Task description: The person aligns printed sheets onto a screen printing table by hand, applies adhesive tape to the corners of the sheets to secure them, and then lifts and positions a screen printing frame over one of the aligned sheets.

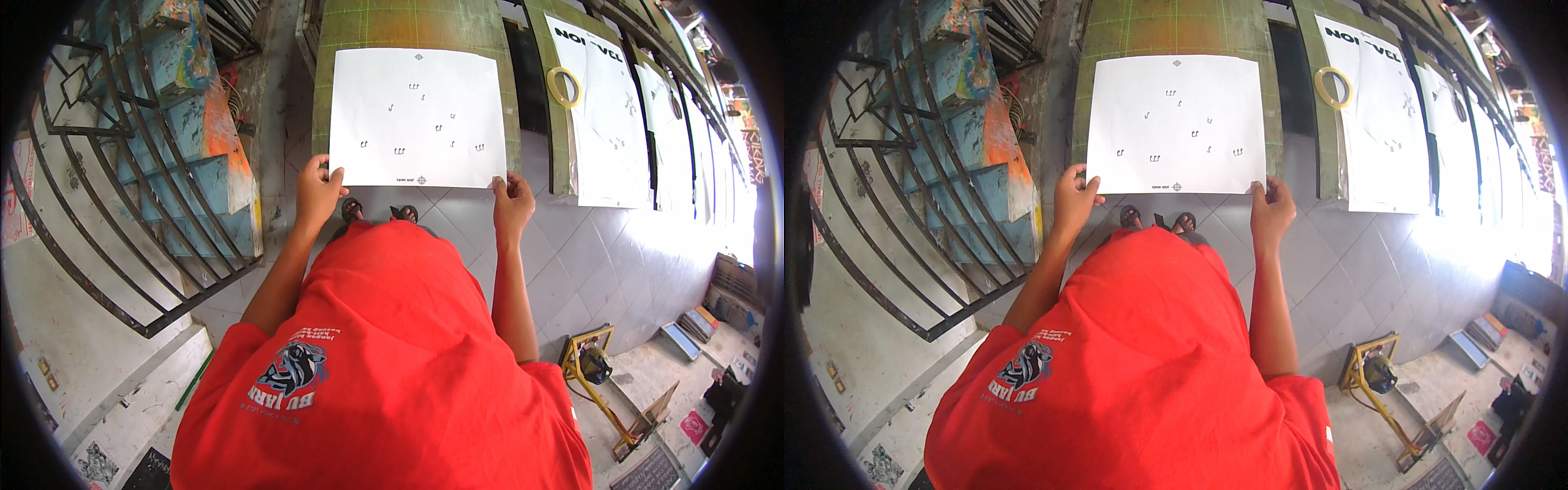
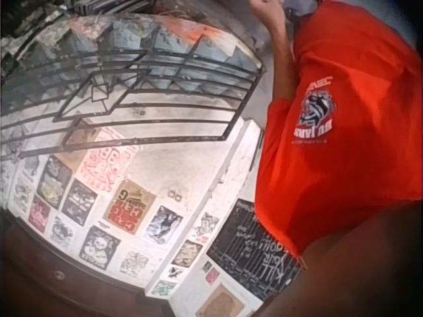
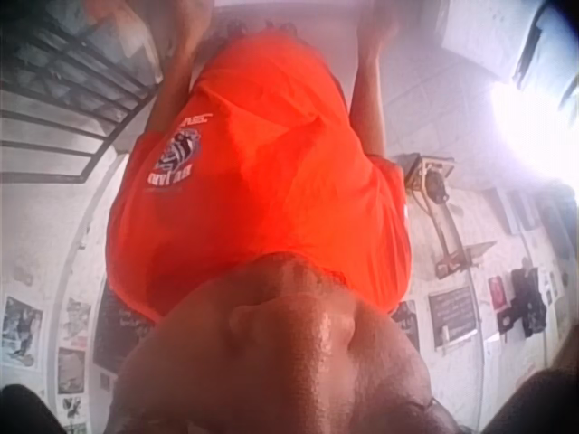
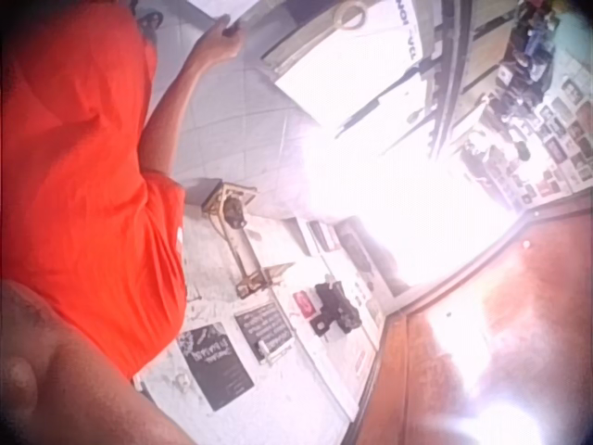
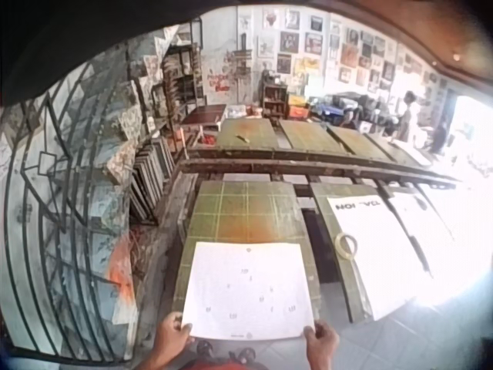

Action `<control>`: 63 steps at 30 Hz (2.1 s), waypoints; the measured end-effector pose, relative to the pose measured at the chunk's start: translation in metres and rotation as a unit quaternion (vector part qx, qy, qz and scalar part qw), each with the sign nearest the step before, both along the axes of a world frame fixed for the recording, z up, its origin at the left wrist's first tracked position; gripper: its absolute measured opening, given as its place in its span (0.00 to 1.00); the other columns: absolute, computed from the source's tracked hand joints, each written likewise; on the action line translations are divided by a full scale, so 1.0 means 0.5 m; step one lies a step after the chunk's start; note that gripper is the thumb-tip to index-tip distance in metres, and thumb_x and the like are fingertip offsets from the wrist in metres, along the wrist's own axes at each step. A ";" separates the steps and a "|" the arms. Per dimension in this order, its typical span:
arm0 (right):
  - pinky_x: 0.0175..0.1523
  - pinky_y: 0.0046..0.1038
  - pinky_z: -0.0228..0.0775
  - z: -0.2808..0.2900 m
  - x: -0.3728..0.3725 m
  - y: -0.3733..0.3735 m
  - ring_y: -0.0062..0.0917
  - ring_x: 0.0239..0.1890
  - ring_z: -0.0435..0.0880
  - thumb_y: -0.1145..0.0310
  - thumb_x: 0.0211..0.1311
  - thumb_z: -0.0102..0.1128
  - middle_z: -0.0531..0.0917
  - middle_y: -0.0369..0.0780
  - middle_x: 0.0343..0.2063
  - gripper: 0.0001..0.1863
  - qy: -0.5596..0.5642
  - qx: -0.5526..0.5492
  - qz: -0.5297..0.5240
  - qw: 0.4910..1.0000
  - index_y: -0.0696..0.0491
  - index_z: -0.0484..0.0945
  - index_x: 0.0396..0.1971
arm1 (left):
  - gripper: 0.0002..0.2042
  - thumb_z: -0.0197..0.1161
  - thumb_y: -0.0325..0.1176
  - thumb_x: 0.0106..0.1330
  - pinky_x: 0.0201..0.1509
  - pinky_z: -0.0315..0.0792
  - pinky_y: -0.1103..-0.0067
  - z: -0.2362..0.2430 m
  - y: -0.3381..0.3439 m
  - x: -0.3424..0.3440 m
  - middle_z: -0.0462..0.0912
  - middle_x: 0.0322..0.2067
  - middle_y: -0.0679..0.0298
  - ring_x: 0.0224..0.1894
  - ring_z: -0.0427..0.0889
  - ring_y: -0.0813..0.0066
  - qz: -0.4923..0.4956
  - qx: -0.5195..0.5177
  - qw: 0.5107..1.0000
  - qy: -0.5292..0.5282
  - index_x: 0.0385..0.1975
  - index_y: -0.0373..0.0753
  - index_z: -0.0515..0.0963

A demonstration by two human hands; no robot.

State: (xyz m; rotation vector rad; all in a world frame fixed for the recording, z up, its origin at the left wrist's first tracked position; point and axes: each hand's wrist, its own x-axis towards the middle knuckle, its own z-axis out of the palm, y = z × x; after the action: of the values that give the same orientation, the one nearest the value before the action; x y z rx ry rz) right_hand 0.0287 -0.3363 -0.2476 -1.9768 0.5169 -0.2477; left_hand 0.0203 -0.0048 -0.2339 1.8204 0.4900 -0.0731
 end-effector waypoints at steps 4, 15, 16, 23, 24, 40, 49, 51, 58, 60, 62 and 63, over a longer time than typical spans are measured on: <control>0.37 0.22 0.71 0.005 0.000 0.004 0.18 0.27 0.80 0.71 0.56 0.62 0.84 0.40 0.25 0.14 0.001 0.006 -0.001 1.000 0.63 0.80 0.40 | 0.16 0.60 0.26 0.63 0.21 0.73 0.83 -0.005 0.002 -0.001 0.81 0.22 0.61 0.20 0.82 0.78 -0.007 0.011 1.000 -0.001 0.49 0.26 0.70; 0.37 0.21 0.72 -0.009 -0.001 -0.002 0.19 0.27 0.81 0.70 0.57 0.63 0.85 0.40 0.25 0.15 0.003 0.010 -0.006 1.000 0.63 0.80 0.41 | 0.17 0.60 0.28 0.63 0.22 0.74 0.82 -0.002 0.001 -0.002 0.81 0.22 0.61 0.21 0.82 0.77 -0.005 0.015 1.000 0.006 0.50 0.27 0.69; 0.37 0.21 0.72 -0.008 -0.001 -0.001 0.19 0.27 0.81 0.70 0.57 0.63 0.85 0.40 0.25 0.15 0.002 0.013 -0.005 1.000 0.63 0.80 0.41 | 0.18 0.60 0.28 0.64 0.22 0.74 0.82 -0.003 0.002 -0.002 0.81 0.22 0.61 0.21 0.82 0.77 -0.005 0.015 1.000 0.007 0.50 0.27 0.69; 0.37 0.24 0.73 -0.008 -0.002 -0.005 0.23 0.28 0.83 0.67 0.58 0.64 0.85 0.43 0.29 0.16 -0.006 -0.002 -0.023 1.000 0.62 0.79 0.43 | 0.21 0.62 0.32 0.64 0.23 0.74 0.82 0.027 0.001 -0.010 0.80 0.24 0.62 0.21 0.83 0.74 -0.007 0.065 0.998 0.003 0.54 0.30 0.67; 0.37 0.24 0.73 0.007 -0.007 -0.001 0.24 0.28 0.83 0.67 0.58 0.64 0.84 0.42 0.29 0.16 -0.013 -0.027 -0.029 0.999 0.61 0.79 0.43 | 0.22 0.63 0.33 0.64 0.23 0.74 0.82 0.047 0.003 -0.015 0.80 0.24 0.62 0.21 0.83 0.74 -0.026 0.122 0.992 -0.005 0.54 0.30 0.67; 0.39 0.30 0.76 -0.499 -0.467 -0.270 0.30 0.32 0.86 0.57 0.55 0.66 0.85 0.52 0.35 0.27 0.343 -0.196 0.349 0.850 0.62 0.76 0.48 | 0.13 0.60 0.41 0.66 0.25 0.72 0.84 -0.281 0.296 -0.175 0.77 0.27 0.65 0.22 0.78 0.79 0.057 -0.067 0.956 0.279 0.40 0.37 0.76; 0.35 0.26 0.73 -0.306 -0.226 -0.042 0.24 0.29 0.83 0.64 0.58 0.63 0.85 0.45 0.31 0.22 0.330 0.007 0.139 0.934 0.61 0.76 0.49 | 0.24 0.64 0.48 0.60 0.50 0.72 0.66 -0.391 0.516 0.228 0.80 0.42 0.47 0.46 0.80 0.51 -0.086 0.267 0.952 0.119 0.43 0.30 0.76; 0.35 0.24 0.72 -0.314 -0.199 -0.004 0.22 0.28 0.81 0.67 0.59 0.61 0.84 0.42 0.32 0.19 0.301 0.022 0.105 0.948 0.60 0.76 0.49 | 0.27 0.65 0.50 0.59 0.54 0.71 0.66 -0.327 0.502 0.378 0.78 0.48 0.44 0.54 0.76 0.51 -0.057 0.262 0.961 0.074 0.46 0.29 0.75; 0.39 0.27 0.73 -0.296 -0.267 0.209 0.25 0.30 0.81 0.69 0.55 0.64 0.84 0.43 0.30 0.18 0.285 -0.046 0.046 0.956 0.61 0.76 0.45 | 0.44 0.67 0.55 0.56 0.63 0.67 0.63 -0.313 0.558 0.782 0.67 0.59 0.41 0.62 0.69 0.48 -0.108 0.261 0.955 0.089 0.64 0.29 0.58; 0.38 0.28 0.74 -0.256 -0.310 0.304 0.27 0.31 0.83 0.67 0.54 0.66 0.84 0.44 0.30 0.20 0.322 -0.078 0.038 0.943 0.60 0.76 0.45 | 0.47 0.67 0.57 0.56 0.64 0.66 0.63 -0.363 0.565 0.871 0.63 0.62 0.41 0.64 0.66 0.49 -0.143 0.246 0.953 0.101 0.66 0.30 0.53; 0.38 0.30 0.75 -0.230 -0.356 0.388 0.28 0.31 0.84 0.65 0.53 0.68 0.85 0.44 0.31 0.21 0.397 -0.073 0.047 0.914 0.60 0.76 0.45 | 0.49 0.66 0.58 0.56 0.65 0.65 0.63 -0.404 0.573 0.937 0.60 0.65 0.43 0.66 0.63 0.50 -0.178 0.221 0.953 0.105 0.67 0.30 0.51; 0.38 0.30 0.75 -0.229 -0.394 0.423 0.29 0.32 0.84 0.64 0.53 0.69 0.85 0.45 0.32 0.22 0.431 -0.064 0.055 0.899 0.60 0.76 0.45 | 0.49 0.67 0.58 0.56 0.66 0.64 0.64 -0.427 0.574 0.960 0.58 0.65 0.43 0.67 0.62 0.50 -0.184 0.208 0.955 0.100 0.67 0.30 0.51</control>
State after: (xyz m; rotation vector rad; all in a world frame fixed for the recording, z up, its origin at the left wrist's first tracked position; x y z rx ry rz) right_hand -0.1683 -0.1247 -0.3620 -2.1738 0.9527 0.7258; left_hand 0.5005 0.2824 -0.4472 2.3172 0.3145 -0.4427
